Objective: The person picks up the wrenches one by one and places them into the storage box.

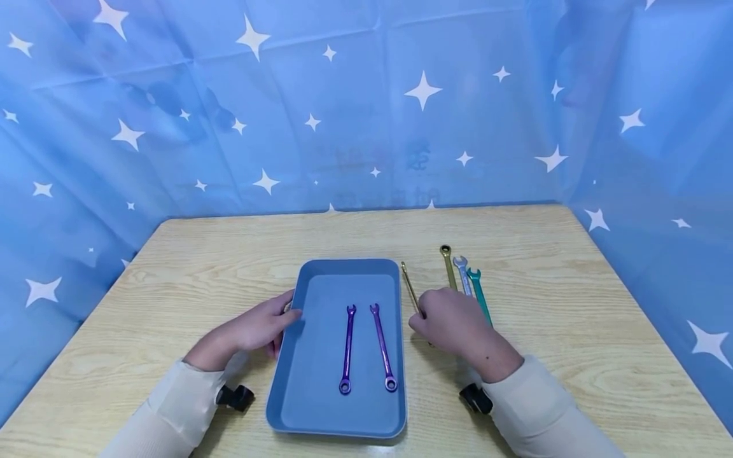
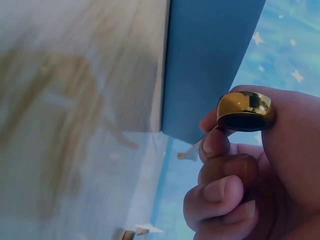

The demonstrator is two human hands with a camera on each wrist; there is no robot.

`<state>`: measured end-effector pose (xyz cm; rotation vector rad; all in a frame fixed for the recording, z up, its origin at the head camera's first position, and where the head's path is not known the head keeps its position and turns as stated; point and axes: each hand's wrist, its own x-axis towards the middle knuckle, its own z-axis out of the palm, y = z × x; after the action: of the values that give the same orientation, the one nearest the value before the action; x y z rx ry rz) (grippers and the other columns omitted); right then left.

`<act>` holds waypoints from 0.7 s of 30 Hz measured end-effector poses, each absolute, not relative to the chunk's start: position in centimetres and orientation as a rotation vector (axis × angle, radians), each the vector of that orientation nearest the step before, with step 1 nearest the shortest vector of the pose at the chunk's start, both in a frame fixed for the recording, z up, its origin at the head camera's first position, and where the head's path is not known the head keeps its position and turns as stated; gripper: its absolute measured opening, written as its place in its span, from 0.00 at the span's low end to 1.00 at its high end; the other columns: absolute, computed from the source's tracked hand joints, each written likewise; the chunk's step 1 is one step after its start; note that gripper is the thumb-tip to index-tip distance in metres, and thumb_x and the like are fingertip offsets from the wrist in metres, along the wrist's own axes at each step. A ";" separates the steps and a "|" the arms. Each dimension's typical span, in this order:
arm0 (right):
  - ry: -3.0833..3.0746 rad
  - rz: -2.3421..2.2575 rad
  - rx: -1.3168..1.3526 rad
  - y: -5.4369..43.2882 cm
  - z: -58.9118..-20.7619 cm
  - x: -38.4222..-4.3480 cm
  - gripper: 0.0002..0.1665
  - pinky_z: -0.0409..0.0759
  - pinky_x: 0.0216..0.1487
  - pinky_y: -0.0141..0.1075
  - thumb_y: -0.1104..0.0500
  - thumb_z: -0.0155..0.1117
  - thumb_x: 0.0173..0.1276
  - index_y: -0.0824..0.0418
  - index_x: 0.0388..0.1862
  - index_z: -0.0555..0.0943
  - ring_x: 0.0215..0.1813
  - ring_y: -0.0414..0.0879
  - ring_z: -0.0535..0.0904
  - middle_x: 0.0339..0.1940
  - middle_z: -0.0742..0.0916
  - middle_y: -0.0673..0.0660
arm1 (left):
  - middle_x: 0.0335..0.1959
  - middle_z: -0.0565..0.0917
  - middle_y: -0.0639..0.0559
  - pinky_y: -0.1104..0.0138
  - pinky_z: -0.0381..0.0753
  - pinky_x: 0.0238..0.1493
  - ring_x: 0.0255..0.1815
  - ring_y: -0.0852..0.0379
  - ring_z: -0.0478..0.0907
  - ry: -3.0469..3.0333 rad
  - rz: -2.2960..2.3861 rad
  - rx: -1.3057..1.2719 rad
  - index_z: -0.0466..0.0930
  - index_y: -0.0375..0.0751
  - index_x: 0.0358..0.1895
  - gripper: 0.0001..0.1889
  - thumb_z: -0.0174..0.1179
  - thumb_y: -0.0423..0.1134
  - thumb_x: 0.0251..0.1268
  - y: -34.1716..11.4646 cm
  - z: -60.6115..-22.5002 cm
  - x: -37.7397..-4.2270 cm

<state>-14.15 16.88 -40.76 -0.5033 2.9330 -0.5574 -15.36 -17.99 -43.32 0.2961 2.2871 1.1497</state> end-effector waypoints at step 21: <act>3.014 -0.595 -0.548 15.7 -39.1 -13.0 0.23 0.56 0.16 0.31 0.60 0.56 0.65 0.51 0.10 0.65 0.13 0.40 0.62 0.08 0.69 0.45 | 0.16 0.82 0.44 0.56 0.84 0.20 0.14 0.49 0.81 2.281 1.158 0.275 0.41 0.50 0.82 0.34 0.43 0.46 0.82 -18.0 -43.3 -15.4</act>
<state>-12.99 15.74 -39.10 -0.5475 3.0136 -0.5946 -15.39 -17.96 -43.32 0.2755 2.2808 1.1577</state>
